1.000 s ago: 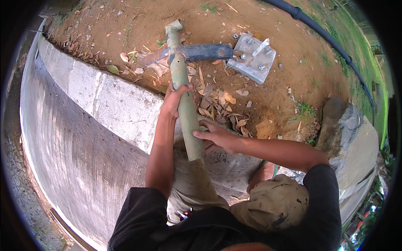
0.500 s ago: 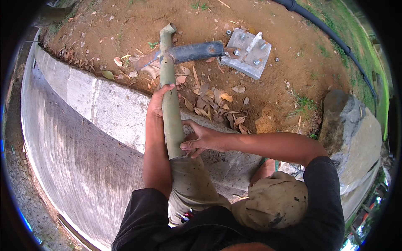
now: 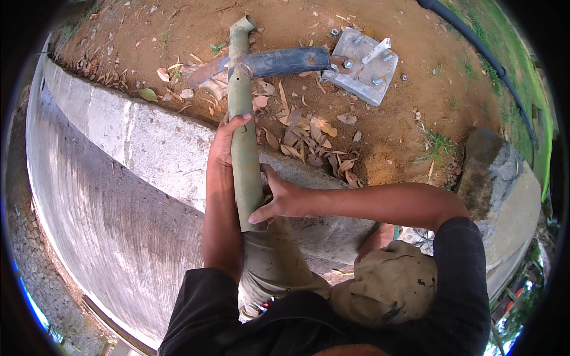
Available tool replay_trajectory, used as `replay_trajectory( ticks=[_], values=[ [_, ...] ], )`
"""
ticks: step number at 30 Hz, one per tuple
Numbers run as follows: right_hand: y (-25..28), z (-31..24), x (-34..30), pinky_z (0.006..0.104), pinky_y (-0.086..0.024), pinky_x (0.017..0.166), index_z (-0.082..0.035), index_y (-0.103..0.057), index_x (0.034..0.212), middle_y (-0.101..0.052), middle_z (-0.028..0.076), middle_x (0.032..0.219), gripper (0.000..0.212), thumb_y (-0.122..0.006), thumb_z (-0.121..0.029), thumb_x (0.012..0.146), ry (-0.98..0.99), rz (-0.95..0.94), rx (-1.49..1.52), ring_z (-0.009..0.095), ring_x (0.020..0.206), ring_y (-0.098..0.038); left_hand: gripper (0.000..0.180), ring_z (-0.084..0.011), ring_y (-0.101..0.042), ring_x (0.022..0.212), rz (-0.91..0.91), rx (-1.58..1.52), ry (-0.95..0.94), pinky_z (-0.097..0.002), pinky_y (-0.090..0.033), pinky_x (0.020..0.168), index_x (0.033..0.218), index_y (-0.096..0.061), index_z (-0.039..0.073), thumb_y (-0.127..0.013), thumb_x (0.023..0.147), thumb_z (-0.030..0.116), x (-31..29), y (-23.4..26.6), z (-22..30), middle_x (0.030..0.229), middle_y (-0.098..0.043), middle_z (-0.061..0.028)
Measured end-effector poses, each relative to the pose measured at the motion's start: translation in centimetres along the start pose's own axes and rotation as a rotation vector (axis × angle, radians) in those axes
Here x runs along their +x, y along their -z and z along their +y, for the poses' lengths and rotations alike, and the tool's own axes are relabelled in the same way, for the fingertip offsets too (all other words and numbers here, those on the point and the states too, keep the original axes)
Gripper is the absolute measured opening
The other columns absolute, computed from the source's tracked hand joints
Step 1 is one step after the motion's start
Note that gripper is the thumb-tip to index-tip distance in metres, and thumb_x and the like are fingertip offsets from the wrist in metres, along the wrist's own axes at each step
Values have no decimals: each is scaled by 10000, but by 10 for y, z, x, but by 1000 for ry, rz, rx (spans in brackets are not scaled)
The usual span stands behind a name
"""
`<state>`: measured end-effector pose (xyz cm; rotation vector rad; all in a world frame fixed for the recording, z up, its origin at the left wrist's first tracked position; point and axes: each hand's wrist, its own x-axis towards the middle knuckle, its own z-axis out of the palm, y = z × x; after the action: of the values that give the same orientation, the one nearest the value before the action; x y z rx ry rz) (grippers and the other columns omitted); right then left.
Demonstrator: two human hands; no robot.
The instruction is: The person uses a wrench to tighten nuts on a metal base plate attached to a concrete foundation and then adjusts a green metal pole to fit over the bolts.
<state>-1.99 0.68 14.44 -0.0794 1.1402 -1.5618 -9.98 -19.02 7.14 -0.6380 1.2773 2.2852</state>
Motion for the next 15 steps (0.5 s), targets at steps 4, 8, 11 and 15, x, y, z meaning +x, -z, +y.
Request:
replay_trajectory(
  ticks=[4,8,11,15],
  values=[
    [38,-6,-1,408,-618,891,-29,-186,1614,-650,222,1189,930,-741,-394,963,-228,-168,91,294,1087,-712,491,-229,-671,674,28,-38,-2,-345,-583,586,1247,-553,38,-781,835,180,1,-5,-2,930,-637,-109],
    [132,10,-4,421,-599,943,-40,-465,1503,-668,196,1230,519,-480,-373,1104,-298,333,6,291,1094,-717,472,-234,-669,630,90,-60,9,-350,-581,572,1217,-545,35,-783,822,139,-3,-5,2,890,-630,-110],
    [205,2,15,419,-597,956,-7,-494,1446,-675,194,1240,464,-429,-335,1124,-114,783,17,305,1089,-717,481,-236,-670,636,65,-100,-12,-357,-581,572,1221,-540,28,-782,819,131,-3,-1,6,884,-627,-108],
    [258,-11,52,420,-594,974,72,-498,1388,-684,179,1250,528,-402,-382,1134,211,1058,473,312,1123,-709,477,-241,-667,641,53,-102,-31,-370,-569,566,1223,-543,20,-776,820,124,-3,1,6,903,-622,-104]
  ],
)
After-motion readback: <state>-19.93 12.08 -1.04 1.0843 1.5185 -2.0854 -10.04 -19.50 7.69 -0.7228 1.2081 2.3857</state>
